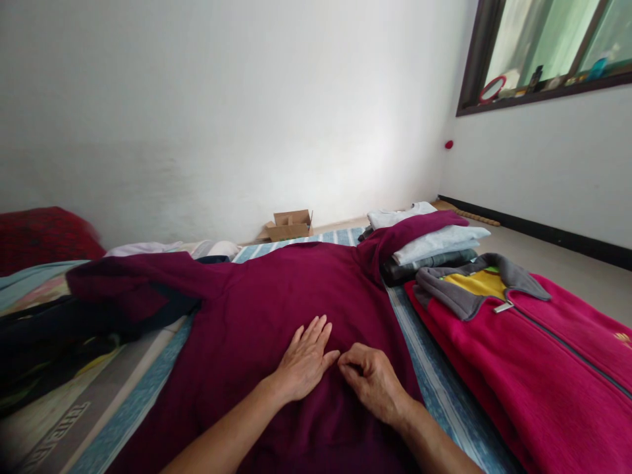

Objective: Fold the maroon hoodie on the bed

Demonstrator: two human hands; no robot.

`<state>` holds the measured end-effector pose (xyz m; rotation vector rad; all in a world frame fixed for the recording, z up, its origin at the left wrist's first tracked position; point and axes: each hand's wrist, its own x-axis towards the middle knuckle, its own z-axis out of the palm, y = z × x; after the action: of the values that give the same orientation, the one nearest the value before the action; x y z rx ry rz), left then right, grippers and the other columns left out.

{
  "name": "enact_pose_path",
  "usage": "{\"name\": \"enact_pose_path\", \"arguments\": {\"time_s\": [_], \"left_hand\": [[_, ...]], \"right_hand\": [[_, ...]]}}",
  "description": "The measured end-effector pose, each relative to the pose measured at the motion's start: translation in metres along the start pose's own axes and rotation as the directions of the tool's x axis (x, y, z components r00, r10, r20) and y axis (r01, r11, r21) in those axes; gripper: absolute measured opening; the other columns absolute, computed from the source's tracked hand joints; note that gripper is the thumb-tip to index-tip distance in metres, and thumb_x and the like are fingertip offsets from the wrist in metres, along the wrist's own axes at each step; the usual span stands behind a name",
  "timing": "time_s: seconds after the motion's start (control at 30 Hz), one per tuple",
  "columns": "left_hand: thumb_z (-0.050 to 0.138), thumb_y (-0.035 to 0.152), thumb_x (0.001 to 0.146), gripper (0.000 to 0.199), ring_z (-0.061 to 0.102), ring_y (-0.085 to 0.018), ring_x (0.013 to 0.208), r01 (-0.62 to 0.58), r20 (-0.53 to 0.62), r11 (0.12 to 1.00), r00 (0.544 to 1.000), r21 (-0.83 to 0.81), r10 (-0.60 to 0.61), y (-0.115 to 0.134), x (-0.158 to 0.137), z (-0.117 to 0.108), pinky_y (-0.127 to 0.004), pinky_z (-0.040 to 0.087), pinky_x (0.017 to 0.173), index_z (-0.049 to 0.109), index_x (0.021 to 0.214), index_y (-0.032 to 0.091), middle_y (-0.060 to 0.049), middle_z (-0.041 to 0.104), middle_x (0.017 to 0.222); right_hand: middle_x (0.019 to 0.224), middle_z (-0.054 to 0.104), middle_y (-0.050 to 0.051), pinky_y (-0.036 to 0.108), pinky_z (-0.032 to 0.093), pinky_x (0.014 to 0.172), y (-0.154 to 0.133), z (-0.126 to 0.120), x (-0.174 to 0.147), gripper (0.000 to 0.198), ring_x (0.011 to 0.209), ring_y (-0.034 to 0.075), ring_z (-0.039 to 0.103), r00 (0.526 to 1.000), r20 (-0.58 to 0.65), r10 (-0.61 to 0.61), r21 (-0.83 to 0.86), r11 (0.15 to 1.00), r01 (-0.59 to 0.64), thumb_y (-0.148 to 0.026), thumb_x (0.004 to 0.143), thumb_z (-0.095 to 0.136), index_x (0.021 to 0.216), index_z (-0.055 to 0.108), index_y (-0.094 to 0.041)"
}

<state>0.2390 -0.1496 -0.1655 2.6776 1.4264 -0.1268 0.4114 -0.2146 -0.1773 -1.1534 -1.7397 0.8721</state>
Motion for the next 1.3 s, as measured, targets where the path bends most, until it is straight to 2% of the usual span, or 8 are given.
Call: {"name": "enact_pose_path", "arguments": {"time_s": [0.43, 0.6, 0.8, 1.0, 1.3], "left_hand": [[0.012, 0.057, 0.092, 0.069, 0.007, -0.023, 0.141, -0.020, -0.037, 0.999, 0.999, -0.029, 0.019, -0.004, 0.000, 0.010, -0.048, 0.014, 0.112, 0.023, 0.144, 0.014, -0.009, 0.013, 0.153], [0.011, 0.056, 0.092, 0.068, 0.006, -0.023, 0.141, -0.018, -0.018, 0.999, 1.000, -0.029, 0.017, -0.003, -0.001, 0.008, -0.049, 0.015, 0.112, 0.023, 0.144, 0.014, -0.010, 0.014, 0.153], [0.013, 0.056, 0.092, 0.067, 0.006, -0.024, 0.141, -0.014, -0.014, 0.999, 1.000, -0.031, 0.013, -0.002, -0.001, 0.007, -0.048, 0.015, 0.112, 0.023, 0.144, 0.014, -0.010, 0.014, 0.153], [0.014, 0.055, 0.093, 0.066, 0.007, -0.024, 0.141, -0.015, -0.033, 1.000, 0.999, -0.011, 0.015, -0.003, -0.001, 0.008, -0.047, 0.016, 0.111, 0.024, 0.144, 0.015, -0.009, 0.015, 0.153], [0.023, 0.050, 0.093, 0.062, 0.010, -0.024, 0.140, 0.015, -0.001, 1.000, 1.000, 0.028, -0.015, 0.003, 0.001, -0.003, -0.047, 0.016, 0.111, 0.027, 0.143, 0.013, -0.010, 0.015, 0.152]], "right_hand": [[0.070, 0.053, 0.000, 0.023, 0.037, 0.063, -0.001, 0.000, -0.002, 0.021, 0.066, 0.012, 0.050, 1.000, 0.017, 0.006, -0.022, 1.000, -0.006, -0.025, 0.086, 0.048, 0.072, 0.061, -0.017], [0.071, 0.054, 0.000, 0.024, 0.038, 0.064, 0.001, 0.000, -0.002, 0.022, 0.067, 0.013, 0.051, 1.000, 0.020, 0.006, -0.022, 1.000, -0.005, -0.028, 0.088, 0.048, 0.076, 0.063, -0.017], [0.072, 0.055, 0.001, 0.024, 0.039, 0.064, 0.002, 0.000, -0.002, 0.025, 0.068, 0.013, 0.052, 1.000, 0.021, 0.006, -0.030, 1.000, -0.006, -0.030, 0.087, 0.048, 0.068, 0.058, -0.018], [0.070, 0.053, 0.000, 0.024, 0.038, 0.064, 0.002, 0.001, -0.003, 0.022, 0.067, 0.013, 0.050, 1.000, 0.015, -0.002, -0.022, 1.000, 0.002, -0.027, 0.087, 0.048, 0.071, 0.060, -0.018], [0.072, 0.056, 0.000, 0.023, 0.040, 0.064, 0.001, -0.001, 0.000, 0.019, 0.068, 0.012, 0.052, 1.000, -0.005, -0.013, -0.010, 1.000, 0.013, -0.027, 0.086, 0.050, 0.075, 0.062, -0.018]]}}
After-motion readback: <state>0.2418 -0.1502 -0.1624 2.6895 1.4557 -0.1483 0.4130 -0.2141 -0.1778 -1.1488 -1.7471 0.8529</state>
